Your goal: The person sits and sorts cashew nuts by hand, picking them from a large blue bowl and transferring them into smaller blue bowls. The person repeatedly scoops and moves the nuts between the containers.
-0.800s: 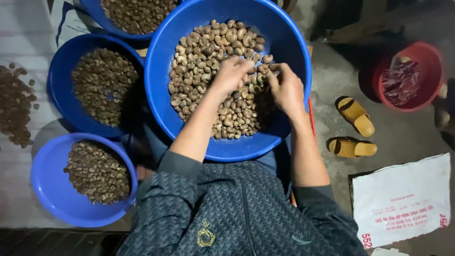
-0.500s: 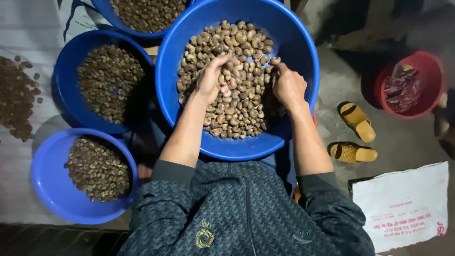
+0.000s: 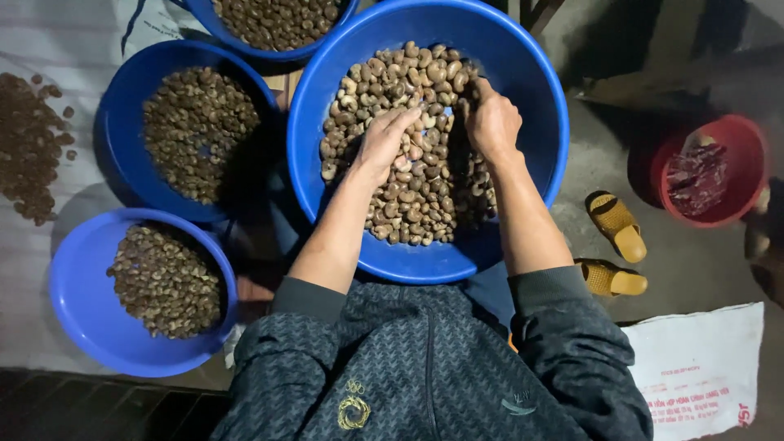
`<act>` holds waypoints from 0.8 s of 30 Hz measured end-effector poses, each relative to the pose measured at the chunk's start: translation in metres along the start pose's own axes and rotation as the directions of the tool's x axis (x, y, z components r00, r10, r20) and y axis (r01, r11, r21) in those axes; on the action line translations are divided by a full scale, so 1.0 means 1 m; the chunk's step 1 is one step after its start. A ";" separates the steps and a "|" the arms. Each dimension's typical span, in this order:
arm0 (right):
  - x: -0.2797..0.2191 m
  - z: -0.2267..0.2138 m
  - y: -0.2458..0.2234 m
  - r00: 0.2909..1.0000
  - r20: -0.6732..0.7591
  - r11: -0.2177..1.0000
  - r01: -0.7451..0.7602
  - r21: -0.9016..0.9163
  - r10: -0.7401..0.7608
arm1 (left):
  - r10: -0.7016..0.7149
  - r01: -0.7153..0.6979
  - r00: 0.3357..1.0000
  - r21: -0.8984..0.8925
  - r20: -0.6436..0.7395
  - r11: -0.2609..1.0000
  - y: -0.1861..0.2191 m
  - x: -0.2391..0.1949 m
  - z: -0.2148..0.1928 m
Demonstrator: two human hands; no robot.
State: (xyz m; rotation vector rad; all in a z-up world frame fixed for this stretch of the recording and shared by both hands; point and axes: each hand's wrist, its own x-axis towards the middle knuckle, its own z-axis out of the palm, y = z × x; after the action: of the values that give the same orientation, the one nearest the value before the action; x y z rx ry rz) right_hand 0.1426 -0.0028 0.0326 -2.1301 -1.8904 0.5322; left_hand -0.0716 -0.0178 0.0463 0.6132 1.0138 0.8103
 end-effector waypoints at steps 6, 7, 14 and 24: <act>0.000 0.006 0.007 0.992 0.047 0.986 -0.122 0.110 0.118 | -0.114 0.115 0.993 0.047 -0.028 0.992 -0.001 0.003 0.002; 0.000 0.005 0.010 0.992 0.047 0.986 -0.123 0.111 0.119 | -0.115 0.116 0.993 0.048 -0.028 0.992 -0.001 0.003 0.002; -0.011 -0.010 0.005 0.982 0.128 0.962 -0.166 0.215 0.140 | -0.133 0.135 0.990 0.087 -0.039 0.987 0.000 0.002 0.005; -0.010 -0.019 -0.006 0.997 0.070 0.989 -0.047 0.143 0.037 | -0.163 0.168 0.984 0.077 -0.066 0.983 0.003 0.001 0.007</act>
State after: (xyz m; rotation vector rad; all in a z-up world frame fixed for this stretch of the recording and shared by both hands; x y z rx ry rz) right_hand 0.1440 -0.0107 0.0536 -2.0865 -1.7852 0.7351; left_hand -0.0658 -0.0164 0.0510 0.5692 1.1420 0.6455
